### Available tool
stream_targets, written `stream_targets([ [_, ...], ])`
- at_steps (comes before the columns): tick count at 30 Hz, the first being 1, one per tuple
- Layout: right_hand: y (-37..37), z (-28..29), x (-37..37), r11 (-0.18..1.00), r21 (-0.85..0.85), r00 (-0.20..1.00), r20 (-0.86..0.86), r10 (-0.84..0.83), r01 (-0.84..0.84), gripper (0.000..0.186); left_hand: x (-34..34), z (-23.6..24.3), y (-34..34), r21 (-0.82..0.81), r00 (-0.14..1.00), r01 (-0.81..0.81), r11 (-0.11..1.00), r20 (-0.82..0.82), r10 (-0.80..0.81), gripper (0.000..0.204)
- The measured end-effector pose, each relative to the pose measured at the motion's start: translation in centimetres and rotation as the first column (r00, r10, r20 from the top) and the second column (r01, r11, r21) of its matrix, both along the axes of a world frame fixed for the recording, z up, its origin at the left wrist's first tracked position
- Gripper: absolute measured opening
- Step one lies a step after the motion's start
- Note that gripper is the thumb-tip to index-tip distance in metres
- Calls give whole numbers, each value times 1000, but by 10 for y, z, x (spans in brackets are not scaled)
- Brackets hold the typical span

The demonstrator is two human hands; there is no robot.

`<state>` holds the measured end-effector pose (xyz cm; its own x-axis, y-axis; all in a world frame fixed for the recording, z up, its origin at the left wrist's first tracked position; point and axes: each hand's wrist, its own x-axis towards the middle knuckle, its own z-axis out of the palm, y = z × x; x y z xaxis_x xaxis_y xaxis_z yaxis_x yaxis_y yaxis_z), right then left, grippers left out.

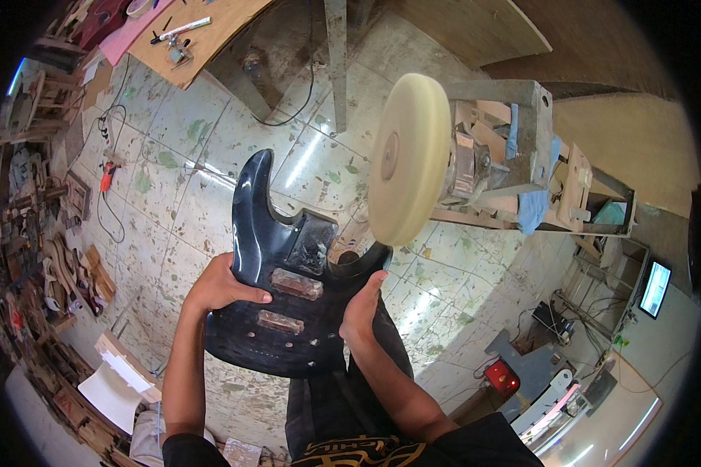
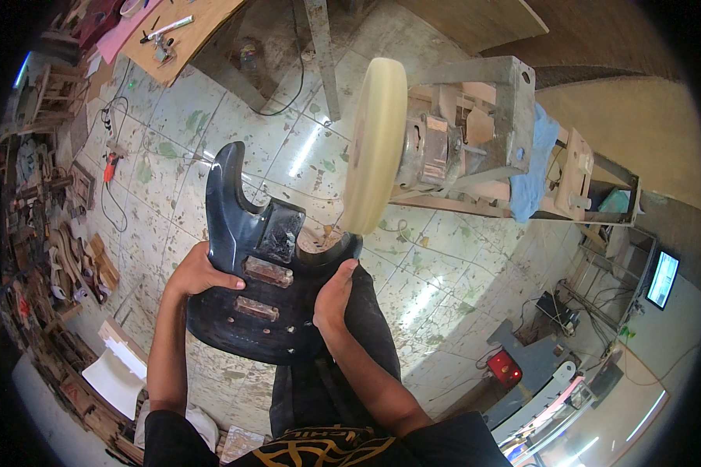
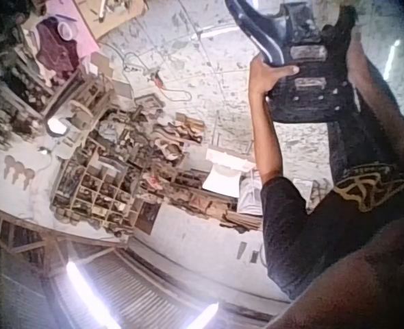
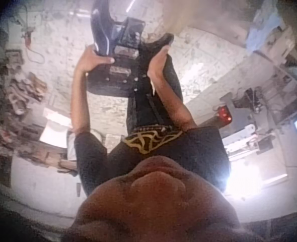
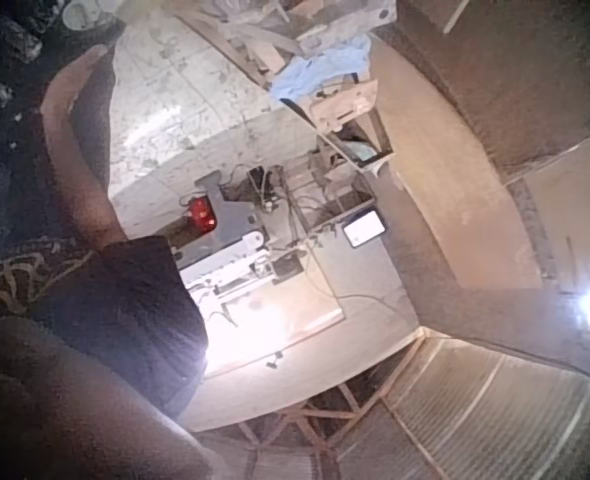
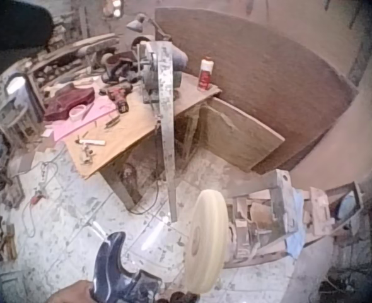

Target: The person polishes a guitar body using a stationary buffing wheel, turning and tilting the body by hand to apply the wheel to the front, back, and sides.

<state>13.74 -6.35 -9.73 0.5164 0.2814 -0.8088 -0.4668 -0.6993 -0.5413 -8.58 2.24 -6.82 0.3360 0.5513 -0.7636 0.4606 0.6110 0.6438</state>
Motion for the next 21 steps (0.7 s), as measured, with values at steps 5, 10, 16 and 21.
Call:
stream_targets([
  [5, 0, -1, -3, 1000, 19, 1000, -5, 14, -14, 88, -4, -1, -3, 6, 1000, 7, 1000, -1, -6, 52],
  [10, -1, -7, -5, 996, 65, 998, -19, 67, -66, 87, -9, 4, -6, -14, 998, -61, 998, -9, 61, 53],
  [16, -3, -23, 0, 869, 286, 915, 113, 388, -404, 82, -16, 20, -9, 35, 974, -216, 976, 82, 212, 54],
  [21, -15, -25, -4, 896, 244, 928, 103, 357, -372, 79, -17, 21, -24, 9, 958, -268, 963, 106, 266, 51],
])
